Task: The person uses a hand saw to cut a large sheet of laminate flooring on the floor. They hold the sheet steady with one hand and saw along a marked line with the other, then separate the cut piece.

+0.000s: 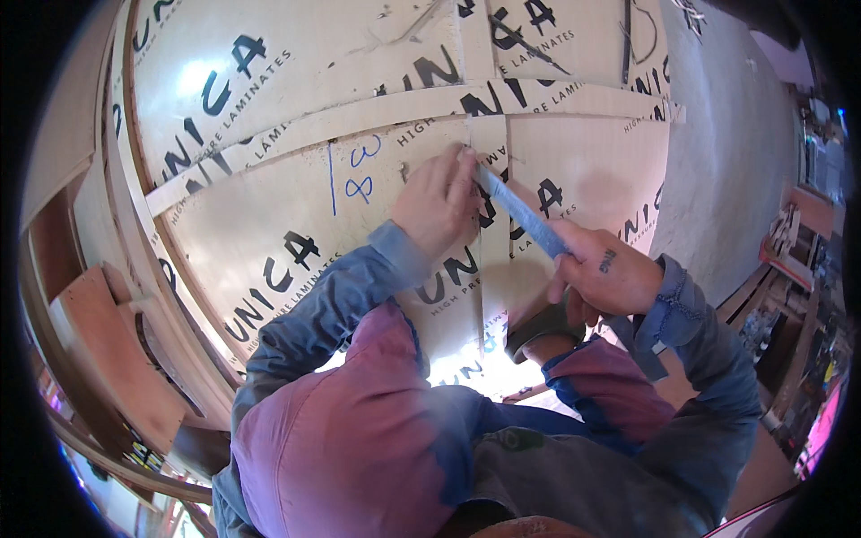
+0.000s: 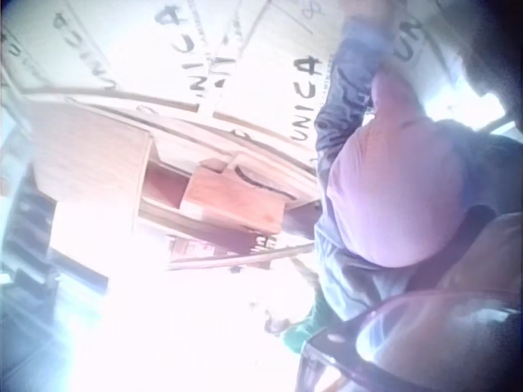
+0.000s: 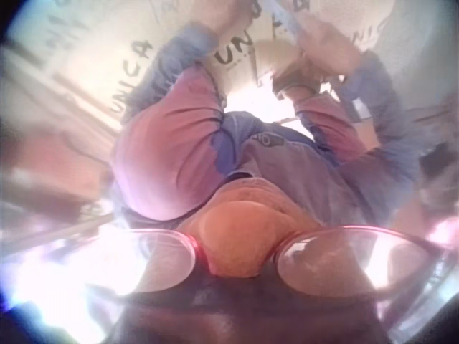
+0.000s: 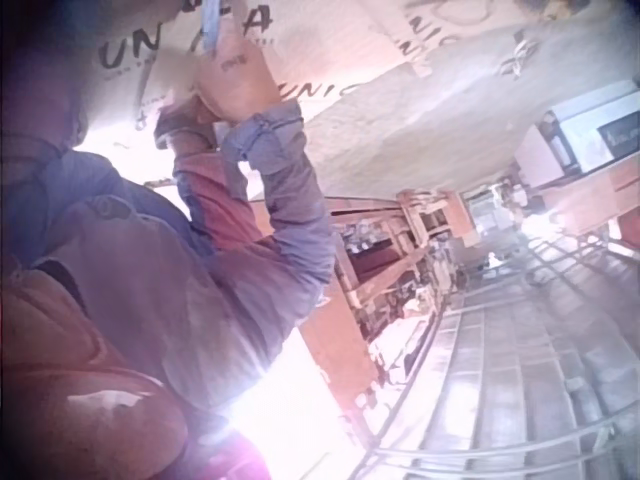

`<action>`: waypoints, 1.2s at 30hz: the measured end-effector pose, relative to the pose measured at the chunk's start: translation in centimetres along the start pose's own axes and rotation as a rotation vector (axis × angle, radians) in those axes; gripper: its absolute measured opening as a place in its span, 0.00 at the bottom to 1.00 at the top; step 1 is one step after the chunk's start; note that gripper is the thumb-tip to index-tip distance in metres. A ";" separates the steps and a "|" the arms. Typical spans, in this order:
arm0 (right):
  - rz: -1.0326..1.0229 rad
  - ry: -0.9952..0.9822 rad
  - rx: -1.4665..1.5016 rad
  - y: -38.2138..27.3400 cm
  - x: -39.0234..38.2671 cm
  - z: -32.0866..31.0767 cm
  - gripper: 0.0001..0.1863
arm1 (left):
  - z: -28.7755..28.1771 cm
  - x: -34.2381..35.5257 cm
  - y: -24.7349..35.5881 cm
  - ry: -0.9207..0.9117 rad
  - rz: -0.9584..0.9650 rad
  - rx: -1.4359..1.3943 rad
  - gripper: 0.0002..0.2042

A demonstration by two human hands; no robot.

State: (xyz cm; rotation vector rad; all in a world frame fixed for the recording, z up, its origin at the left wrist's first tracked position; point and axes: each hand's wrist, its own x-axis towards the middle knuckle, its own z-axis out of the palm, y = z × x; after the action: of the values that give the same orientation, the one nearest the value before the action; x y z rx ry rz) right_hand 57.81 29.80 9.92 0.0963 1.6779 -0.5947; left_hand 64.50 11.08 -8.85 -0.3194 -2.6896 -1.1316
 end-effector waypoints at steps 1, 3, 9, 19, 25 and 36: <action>0.007 -0.032 0.023 -0.2 0.3 0.1 0.21 | 0.1 0.0 -0.2 -0.020 0.062 0.082 0.29; 0.024 -0.030 0.002 -1.3 0.7 0.3 0.21 | 1.1 -0.6 -1.2 -0.007 0.008 0.085 0.28; -0.491 0.431 -1.315 0.0 2.7 -1.7 0.27 | -0.2 0.2 -2.2 0.246 -0.098 0.105 0.29; -0.587 0.355 -1.762 -8.9 3.1 -7.7 0.33 | -4.3 5.2 -9.7 0.117 0.257 0.486 0.22; -0.422 0.267 -1.711 -9.3 2.2 -6.7 0.32 | -4.2 4.6 -9.3 0.043 0.123 0.447 0.22; -0.533 0.366 -1.715 -8.5 2.9 -7.4 0.30 | -5.3 6.7 -10.5 -0.115 0.261 0.299 0.26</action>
State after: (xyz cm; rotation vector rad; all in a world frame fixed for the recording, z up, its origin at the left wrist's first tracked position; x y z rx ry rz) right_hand 47.32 24.92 10.52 -1.5587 2.0485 0.6779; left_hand 55.74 0.86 -10.48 -0.6758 -2.7583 -0.6460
